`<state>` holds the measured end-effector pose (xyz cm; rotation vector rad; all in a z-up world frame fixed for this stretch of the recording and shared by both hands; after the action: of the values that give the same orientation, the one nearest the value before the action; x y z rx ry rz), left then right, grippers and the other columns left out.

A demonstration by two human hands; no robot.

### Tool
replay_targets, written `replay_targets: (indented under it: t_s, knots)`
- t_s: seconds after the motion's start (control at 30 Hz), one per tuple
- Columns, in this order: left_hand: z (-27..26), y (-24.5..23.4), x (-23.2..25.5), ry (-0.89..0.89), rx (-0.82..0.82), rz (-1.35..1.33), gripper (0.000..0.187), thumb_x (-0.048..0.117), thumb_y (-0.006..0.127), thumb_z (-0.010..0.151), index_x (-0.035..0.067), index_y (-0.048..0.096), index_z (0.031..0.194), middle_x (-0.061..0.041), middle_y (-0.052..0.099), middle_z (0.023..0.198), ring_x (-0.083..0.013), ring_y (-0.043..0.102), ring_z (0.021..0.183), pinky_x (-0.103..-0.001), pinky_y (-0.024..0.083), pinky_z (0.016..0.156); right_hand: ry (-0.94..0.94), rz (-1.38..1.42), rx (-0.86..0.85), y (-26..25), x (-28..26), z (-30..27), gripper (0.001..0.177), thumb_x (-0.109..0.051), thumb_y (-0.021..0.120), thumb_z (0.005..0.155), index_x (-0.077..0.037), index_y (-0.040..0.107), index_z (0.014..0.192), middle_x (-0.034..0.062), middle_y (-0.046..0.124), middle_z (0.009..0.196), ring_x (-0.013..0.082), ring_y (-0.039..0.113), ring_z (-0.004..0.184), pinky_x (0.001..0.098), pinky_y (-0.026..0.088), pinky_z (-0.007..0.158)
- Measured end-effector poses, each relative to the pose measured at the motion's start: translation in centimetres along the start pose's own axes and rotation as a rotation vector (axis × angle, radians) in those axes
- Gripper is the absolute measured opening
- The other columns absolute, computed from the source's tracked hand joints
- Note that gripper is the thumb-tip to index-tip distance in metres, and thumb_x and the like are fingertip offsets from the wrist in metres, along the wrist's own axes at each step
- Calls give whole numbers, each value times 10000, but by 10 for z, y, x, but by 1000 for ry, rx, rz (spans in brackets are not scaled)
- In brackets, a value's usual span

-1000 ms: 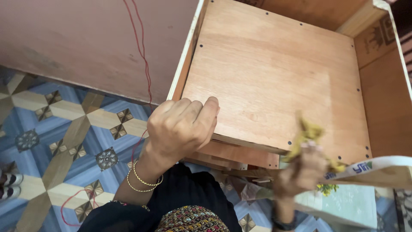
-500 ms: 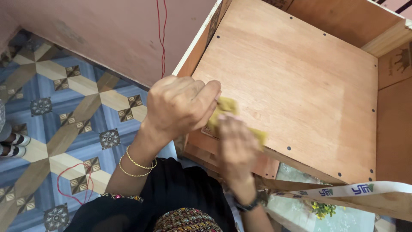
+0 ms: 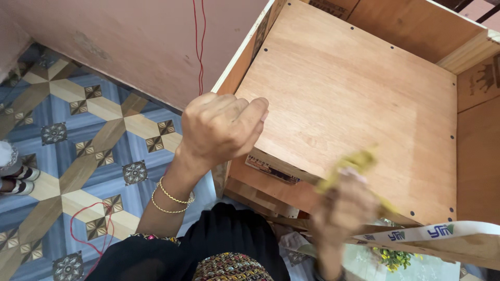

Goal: The person wipes artificial flower arrangements and the surface of a wooden shelf using a yellow cloth. They handle the flowers one at a time, wiping them thoroughly before placing them on a nearby table, then wipe the shelf surface.

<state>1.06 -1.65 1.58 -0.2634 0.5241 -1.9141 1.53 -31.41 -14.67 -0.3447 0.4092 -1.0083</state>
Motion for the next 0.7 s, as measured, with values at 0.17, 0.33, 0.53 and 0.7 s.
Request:
replay_targets:
  t_s: [0.17, 0.33, 0.53, 0.7]
  knots:
    - [-1, 2, -2, 15, -15, -2, 46, 147, 714, 959, 109, 739, 955, 30, 597, 642, -114, 587, 570, -307, 390, 519, -301, -98, -321, 49, -130, 37, 467, -166, 602, 973, -35, 592, 1421, 117, 607, 1442, 249, 553, 1345, 441, 336, 1096]
    - [-1, 0, -2, 18, -23, 3, 73, 177, 723, 946, 105, 726, 961, 19, 609, 662, -140, 600, 597, -314, 411, 547, -371, -141, -399, 55, -149, 52, 505, -186, 634, 943, -55, 563, 1425, 98, 584, 1493, 228, 529, 1410, 407, 258, 1144]
    - [-2, 1, -1, 12, -28, 8, 37, 139, 759, 952, 109, 739, 962, 18, 624, 682, -142, 594, 598, -317, 403, 553, -150, -102, -265, 17, -29, 11, 680, -435, 711, 985, -90, 489, 1527, 133, 532, 1544, 321, 470, 1439, 483, 168, 1250]
    - [-1, 1, 1, -7, -4, 14, 54, 138, 764, 953, 100, 745, 986, 5, 648, 727, -152, 596, 613, -322, 397, 571, 91, -287, -109, -37, 58, -1, 604, -500, 279, 1131, -79, 531, 1482, 153, 596, 1473, 368, 461, 1447, 515, 130, 1298]
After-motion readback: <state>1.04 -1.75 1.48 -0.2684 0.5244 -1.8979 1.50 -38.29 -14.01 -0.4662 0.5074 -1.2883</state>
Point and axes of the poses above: each hand's wrist, its own z-axis towards the middle knuckle, its own y-axis out of the palm, x = y × z, the point moved 3 cm from there along z, towards the middle knuckle
